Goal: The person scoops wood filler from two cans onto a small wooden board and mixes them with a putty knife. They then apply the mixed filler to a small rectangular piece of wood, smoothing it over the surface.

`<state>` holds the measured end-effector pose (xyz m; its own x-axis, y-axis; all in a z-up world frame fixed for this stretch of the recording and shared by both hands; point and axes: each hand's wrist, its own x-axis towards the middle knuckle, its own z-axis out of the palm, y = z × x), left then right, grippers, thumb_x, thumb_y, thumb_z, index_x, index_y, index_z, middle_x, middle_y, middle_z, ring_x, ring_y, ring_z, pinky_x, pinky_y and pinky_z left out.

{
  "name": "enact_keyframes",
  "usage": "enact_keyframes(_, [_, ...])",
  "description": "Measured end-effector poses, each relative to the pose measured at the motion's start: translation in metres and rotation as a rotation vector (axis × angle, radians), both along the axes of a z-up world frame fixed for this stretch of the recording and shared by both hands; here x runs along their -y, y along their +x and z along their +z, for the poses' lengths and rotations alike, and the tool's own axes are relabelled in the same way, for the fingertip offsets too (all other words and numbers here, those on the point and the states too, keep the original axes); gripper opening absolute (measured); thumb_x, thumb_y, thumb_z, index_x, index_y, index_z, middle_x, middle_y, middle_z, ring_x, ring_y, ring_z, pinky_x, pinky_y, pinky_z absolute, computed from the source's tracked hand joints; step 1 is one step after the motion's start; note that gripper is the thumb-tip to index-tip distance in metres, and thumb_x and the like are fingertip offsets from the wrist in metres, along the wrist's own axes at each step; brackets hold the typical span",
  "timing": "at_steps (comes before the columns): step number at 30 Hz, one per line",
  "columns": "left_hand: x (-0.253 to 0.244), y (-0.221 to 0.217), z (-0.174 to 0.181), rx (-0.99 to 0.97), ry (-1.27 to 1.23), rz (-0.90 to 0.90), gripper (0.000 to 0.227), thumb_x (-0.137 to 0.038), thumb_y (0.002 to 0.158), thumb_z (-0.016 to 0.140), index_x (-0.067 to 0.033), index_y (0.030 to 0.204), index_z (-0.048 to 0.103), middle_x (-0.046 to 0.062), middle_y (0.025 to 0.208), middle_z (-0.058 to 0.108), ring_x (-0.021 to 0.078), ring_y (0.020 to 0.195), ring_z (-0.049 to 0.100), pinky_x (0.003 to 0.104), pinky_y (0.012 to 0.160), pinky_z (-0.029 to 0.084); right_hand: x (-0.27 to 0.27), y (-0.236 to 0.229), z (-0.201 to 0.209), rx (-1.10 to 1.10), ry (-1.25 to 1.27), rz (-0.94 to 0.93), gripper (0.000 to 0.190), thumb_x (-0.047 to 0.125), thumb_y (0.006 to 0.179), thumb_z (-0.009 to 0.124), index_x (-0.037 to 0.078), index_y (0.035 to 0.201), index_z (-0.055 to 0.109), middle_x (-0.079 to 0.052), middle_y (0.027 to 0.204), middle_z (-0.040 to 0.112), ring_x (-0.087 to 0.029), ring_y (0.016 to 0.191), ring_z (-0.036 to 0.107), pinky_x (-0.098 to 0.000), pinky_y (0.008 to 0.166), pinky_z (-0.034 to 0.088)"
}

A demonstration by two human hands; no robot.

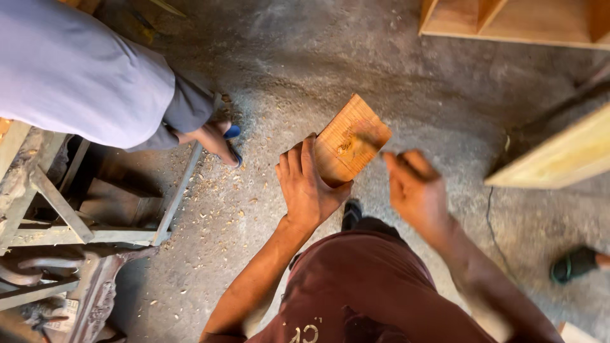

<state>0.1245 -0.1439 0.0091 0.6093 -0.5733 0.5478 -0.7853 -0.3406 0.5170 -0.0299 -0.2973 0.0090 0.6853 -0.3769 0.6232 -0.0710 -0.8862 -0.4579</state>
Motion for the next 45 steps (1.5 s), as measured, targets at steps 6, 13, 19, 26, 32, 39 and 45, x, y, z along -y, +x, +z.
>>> enact_keyframes(6, [0.077,0.078,0.003,-0.027,0.047,0.051,0.109,-0.028,0.055,0.095,0.0011,0.146,0.042,0.021,0.124,0.055,0.0401,0.112,0.051,0.053,0.097,0.041,0.104,0.093,0.003,-0.107,-0.027,0.037,0.024,-0.008,0.092,0.071,0.004,0.112,0.077,-0.010,0.089,0.065,-0.021,0.064,0.063,-0.0316,0.053,0.051])
enact_keyframes(13, [0.154,0.202,-0.020,-0.083,0.032,0.081,0.110,-0.029,0.052,0.094,0.0003,0.145,0.043,0.020,0.125,0.056,0.0406,0.112,0.052,0.052,0.098,0.042,0.174,0.219,0.002,-0.176,-0.055,0.173,0.027,-0.003,0.086,0.071,0.008,0.110,0.077,-0.007,0.088,0.063,-0.022,0.067,0.063,-0.0360,0.058,0.053])
enact_keyframes(19, [0.241,0.346,-0.046,-0.143,0.012,0.057,0.108,-0.030,0.055,0.095,0.0000,0.145,0.042,0.020,0.126,0.055,0.0413,0.113,0.051,0.053,0.098,0.042,0.237,0.359,-0.012,-0.167,-0.088,0.066,0.029,-0.005,0.089,0.070,0.004,0.115,0.075,-0.009,0.092,0.061,-0.026,0.075,0.064,-0.0374,0.064,0.053])
enact_keyframes(26, [0.321,0.498,-0.035,-0.129,0.042,-0.068,0.105,-0.031,0.059,0.092,-0.0004,0.146,0.042,0.021,0.129,0.055,0.0411,0.115,0.050,0.053,0.099,0.041,0.307,0.495,0.017,-0.232,-0.191,-0.057,0.038,-0.007,0.084,0.069,0.007,0.119,0.077,-0.010,0.093,0.061,-0.028,0.080,0.063,-0.0376,0.067,0.054])
enact_keyframes(32, [0.383,0.587,-0.034,-0.117,0.095,-0.088,0.106,-0.031,0.056,0.090,-0.0006,0.145,0.042,0.020,0.127,0.055,0.0412,0.112,0.051,0.053,0.097,0.041,0.393,0.580,0.022,-0.280,-0.165,-0.032,0.040,-0.012,0.084,0.068,0.009,0.116,0.079,-0.009,0.089,0.064,-0.022,0.069,0.061,-0.0315,0.055,0.052])
enact_keyframes(39, [0.464,0.684,-0.046,-0.080,0.076,0.032,0.107,-0.034,0.056,0.092,-0.0011,0.145,0.042,0.019,0.126,0.055,0.0409,0.112,0.051,0.052,0.095,0.042,0.468,0.682,-0.014,-0.121,-0.017,0.073,0.033,-0.008,0.086,0.066,0.008,0.114,0.075,-0.012,0.092,0.062,-0.027,0.072,0.064,-0.0376,0.063,0.053])
enact_keyframes(45, [0.558,0.768,-0.056,-0.031,0.051,0.164,0.103,-0.030,0.056,0.092,-0.0029,0.143,0.044,0.016,0.123,0.057,0.0388,0.109,0.053,0.051,0.093,0.043,0.576,0.796,-0.042,-0.064,0.077,0.148,0.030,-0.008,0.089,0.066,0.002,0.117,0.073,-0.012,0.093,0.064,-0.027,0.070,0.064,-0.0375,0.062,0.052])
